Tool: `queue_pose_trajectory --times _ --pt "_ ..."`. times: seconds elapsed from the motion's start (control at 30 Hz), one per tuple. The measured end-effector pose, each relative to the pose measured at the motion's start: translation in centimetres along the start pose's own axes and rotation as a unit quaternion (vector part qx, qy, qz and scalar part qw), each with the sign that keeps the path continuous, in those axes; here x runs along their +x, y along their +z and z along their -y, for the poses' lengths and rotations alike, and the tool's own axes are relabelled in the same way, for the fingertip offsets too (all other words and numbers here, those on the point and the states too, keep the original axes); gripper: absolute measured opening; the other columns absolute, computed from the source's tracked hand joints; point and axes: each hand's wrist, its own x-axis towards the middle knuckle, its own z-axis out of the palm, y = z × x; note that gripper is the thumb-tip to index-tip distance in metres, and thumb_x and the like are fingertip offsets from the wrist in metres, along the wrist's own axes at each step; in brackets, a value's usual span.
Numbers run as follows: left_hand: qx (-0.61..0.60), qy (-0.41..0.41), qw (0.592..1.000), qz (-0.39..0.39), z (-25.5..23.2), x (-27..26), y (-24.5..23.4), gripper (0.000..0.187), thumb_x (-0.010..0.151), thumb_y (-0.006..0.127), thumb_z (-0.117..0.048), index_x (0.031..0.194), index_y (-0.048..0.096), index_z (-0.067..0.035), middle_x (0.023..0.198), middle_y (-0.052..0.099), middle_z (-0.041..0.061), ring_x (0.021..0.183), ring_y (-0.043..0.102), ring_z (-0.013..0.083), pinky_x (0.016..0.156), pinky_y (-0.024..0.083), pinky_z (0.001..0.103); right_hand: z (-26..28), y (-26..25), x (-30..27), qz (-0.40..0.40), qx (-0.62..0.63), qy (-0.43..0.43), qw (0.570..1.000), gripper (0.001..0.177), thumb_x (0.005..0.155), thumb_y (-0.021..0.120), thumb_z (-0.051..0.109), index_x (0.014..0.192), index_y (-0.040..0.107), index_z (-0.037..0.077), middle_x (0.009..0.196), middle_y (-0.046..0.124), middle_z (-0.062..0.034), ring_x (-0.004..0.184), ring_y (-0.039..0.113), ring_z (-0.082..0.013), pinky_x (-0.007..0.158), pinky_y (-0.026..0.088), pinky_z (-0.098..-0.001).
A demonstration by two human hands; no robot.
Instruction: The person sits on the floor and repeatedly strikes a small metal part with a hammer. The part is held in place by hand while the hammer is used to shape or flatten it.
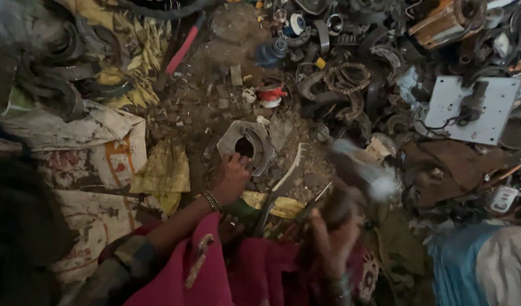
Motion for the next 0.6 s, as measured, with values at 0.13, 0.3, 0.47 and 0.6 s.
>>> queue_pose_trajectory --times 0.13,0.3,0.47,0.6 --pt "0.001 0.003 1.000 0.029 0.3 0.2 -1.4 0.026 0.076 0.066 -0.022 0.094 0.080 -0.009 0.114 0.070 0.010 0.110 0.057 0.0286 0.097 0.039 0.048 0.4 0.4 -0.1 0.000 -0.004 -0.142 0.990 0.053 0.090 0.076 0.010 0.134 0.049 0.001 0.104 0.066 -0.0131 0.086 0.068 -0.0198 0.074 0.060 -0.0348" --pt "-0.057 -0.001 0.997 0.059 -0.1 -0.3 -0.7 0.021 0.074 0.069 -0.018 0.091 0.080 -0.010 0.117 0.068 0.014 0.113 0.056 0.0315 0.100 0.038 0.048 -7.2 5.3 0.2 0.162 -0.218 -0.159 0.949 0.055 0.087 0.078 0.014 0.135 0.055 -0.002 0.113 0.071 -0.0234 0.100 0.069 -0.0317 0.084 0.058 -0.0405" --pt "0.023 -0.010 0.986 0.163 -0.1 0.0 1.1 0.023 0.084 0.067 -0.016 0.099 0.080 -0.005 0.130 0.063 0.020 0.113 0.058 0.0313 0.096 0.043 0.047 -11.9 5.5 0.9 0.128 -0.161 0.015 0.979 0.068 0.086 0.077 0.021 0.141 0.045 -0.003 0.104 0.070 -0.0189 0.089 0.070 -0.0272 0.072 0.057 -0.0403" --pt "0.051 -0.010 0.998 0.032 -0.3 -0.4 1.7 0.045 0.083 0.065 -0.019 0.124 0.071 -0.003 0.121 0.064 0.016 0.116 0.054 0.0335 0.097 0.040 0.049 -13.6 2.7 2.5 0.041 -0.042 0.144 0.988 0.052 0.085 0.070 0.017 0.129 0.051 -0.001 0.087 0.068 -0.0141 0.068 0.064 -0.0236 0.058 0.053 -0.0393"
